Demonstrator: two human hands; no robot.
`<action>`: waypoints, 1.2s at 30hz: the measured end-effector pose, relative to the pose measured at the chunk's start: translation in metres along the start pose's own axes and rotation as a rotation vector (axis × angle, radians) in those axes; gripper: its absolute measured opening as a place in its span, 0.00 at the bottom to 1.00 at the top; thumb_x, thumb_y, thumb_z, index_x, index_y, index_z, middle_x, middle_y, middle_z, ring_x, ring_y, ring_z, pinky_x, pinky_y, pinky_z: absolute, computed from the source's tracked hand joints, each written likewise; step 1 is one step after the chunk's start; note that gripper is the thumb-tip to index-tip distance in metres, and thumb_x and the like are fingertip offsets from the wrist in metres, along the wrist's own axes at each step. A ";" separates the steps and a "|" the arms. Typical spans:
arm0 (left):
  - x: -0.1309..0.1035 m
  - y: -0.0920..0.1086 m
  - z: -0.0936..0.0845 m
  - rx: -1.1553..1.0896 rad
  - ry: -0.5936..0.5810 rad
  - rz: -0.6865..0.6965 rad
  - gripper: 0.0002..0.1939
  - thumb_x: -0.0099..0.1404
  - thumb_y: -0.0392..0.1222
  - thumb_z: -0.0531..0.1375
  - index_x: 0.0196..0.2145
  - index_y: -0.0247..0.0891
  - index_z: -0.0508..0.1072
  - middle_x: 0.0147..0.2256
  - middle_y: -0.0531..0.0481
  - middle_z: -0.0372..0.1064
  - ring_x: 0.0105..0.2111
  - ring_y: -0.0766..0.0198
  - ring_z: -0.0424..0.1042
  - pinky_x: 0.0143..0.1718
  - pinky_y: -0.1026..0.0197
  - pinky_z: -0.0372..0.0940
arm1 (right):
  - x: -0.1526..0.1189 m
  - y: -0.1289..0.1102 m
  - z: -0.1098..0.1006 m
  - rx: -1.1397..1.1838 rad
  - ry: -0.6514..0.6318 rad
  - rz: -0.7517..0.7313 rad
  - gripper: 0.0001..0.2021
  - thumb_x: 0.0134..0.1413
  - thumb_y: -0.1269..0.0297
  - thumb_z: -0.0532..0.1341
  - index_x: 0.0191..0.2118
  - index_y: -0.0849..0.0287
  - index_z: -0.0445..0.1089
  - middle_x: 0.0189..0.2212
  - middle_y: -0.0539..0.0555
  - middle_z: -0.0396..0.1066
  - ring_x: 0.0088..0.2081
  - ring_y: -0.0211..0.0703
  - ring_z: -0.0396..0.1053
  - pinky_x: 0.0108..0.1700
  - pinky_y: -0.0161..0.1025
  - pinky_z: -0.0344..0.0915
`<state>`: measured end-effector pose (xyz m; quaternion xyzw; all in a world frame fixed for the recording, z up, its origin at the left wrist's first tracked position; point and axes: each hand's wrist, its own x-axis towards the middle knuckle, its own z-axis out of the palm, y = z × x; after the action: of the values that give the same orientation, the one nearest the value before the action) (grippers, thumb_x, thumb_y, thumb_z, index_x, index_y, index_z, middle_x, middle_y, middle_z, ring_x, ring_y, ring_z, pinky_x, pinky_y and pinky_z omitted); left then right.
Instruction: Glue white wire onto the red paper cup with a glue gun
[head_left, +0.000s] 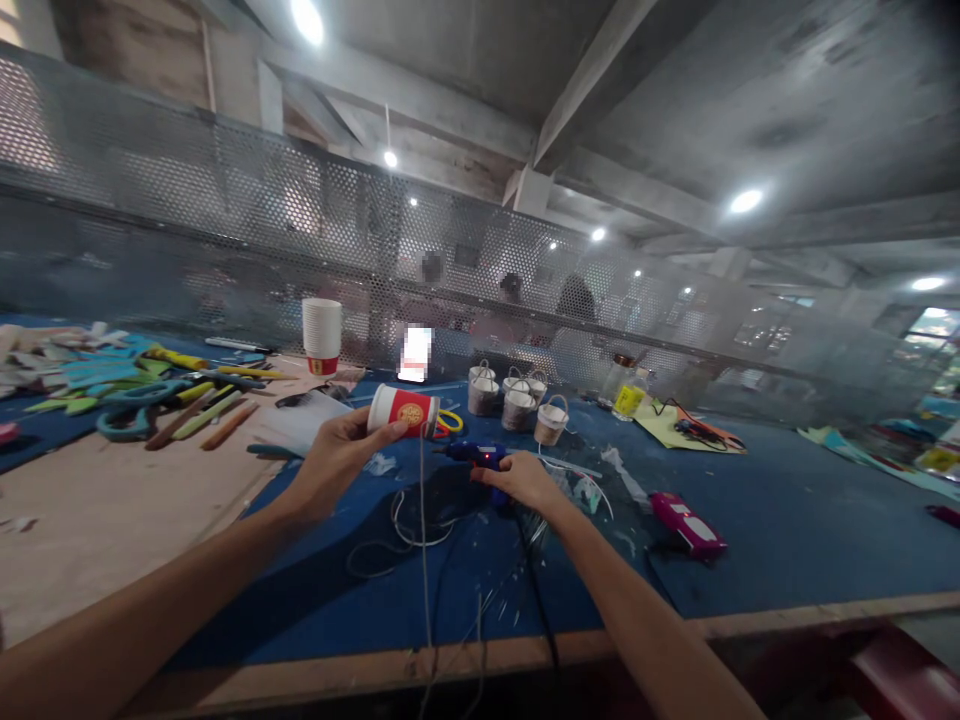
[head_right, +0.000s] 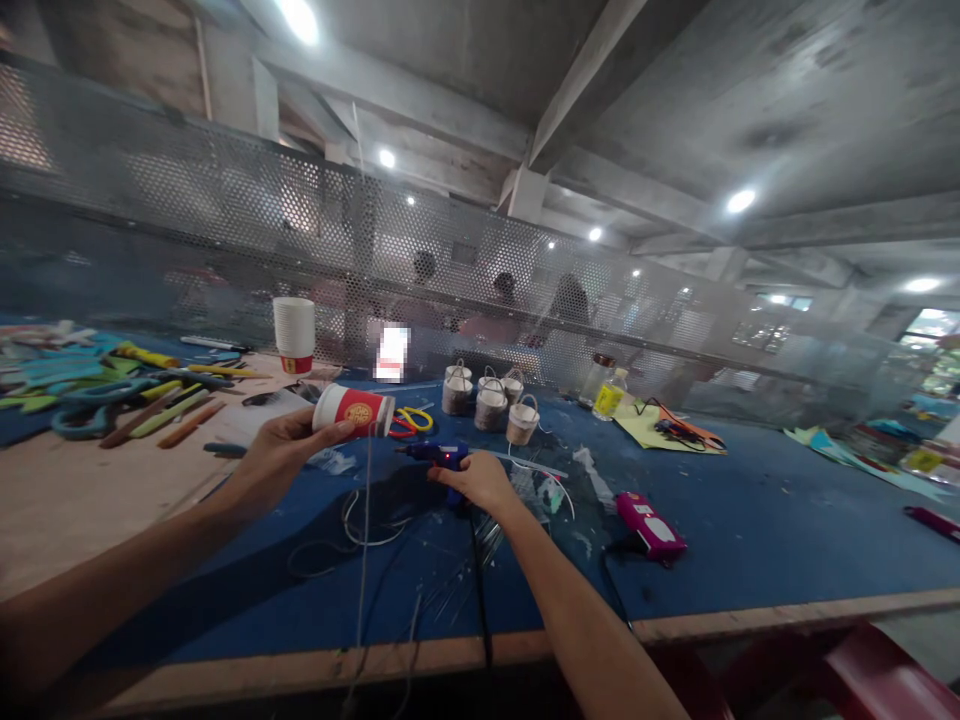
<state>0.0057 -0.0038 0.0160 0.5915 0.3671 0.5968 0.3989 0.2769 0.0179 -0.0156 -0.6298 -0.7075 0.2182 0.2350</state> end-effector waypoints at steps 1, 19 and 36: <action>0.000 0.000 0.000 0.002 0.002 -0.002 0.11 0.57 0.50 0.68 0.36 0.43 0.81 0.34 0.46 0.79 0.33 0.54 0.75 0.35 0.55 0.70 | 0.000 -0.001 0.000 -0.029 0.020 -0.006 0.30 0.44 0.35 0.63 0.13 0.57 0.59 0.12 0.45 0.51 0.17 0.33 0.52 0.22 0.35 0.45; 0.001 -0.003 -0.001 -0.080 0.003 -0.033 0.13 0.55 0.49 0.70 0.37 0.41 0.81 0.36 0.45 0.80 0.36 0.54 0.76 0.42 0.51 0.71 | 0.001 0.001 0.006 -0.265 0.145 0.060 0.22 0.48 0.38 0.64 0.27 0.55 0.74 0.28 0.55 0.76 0.34 0.48 0.72 0.32 0.37 0.53; -0.003 0.000 0.000 -0.003 0.014 -0.025 0.20 0.55 0.53 0.69 0.41 0.36 0.79 0.37 0.47 0.79 0.36 0.55 0.77 0.38 0.57 0.73 | -0.048 -0.082 0.016 0.836 -0.340 -0.307 0.16 0.59 0.51 0.62 0.44 0.58 0.69 0.26 0.50 0.75 0.33 0.40 0.75 0.45 0.39 0.67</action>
<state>0.0052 -0.0067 0.0150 0.5820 0.3765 0.5964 0.4047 0.2069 -0.0392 0.0183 -0.3248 -0.6723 0.5469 0.3787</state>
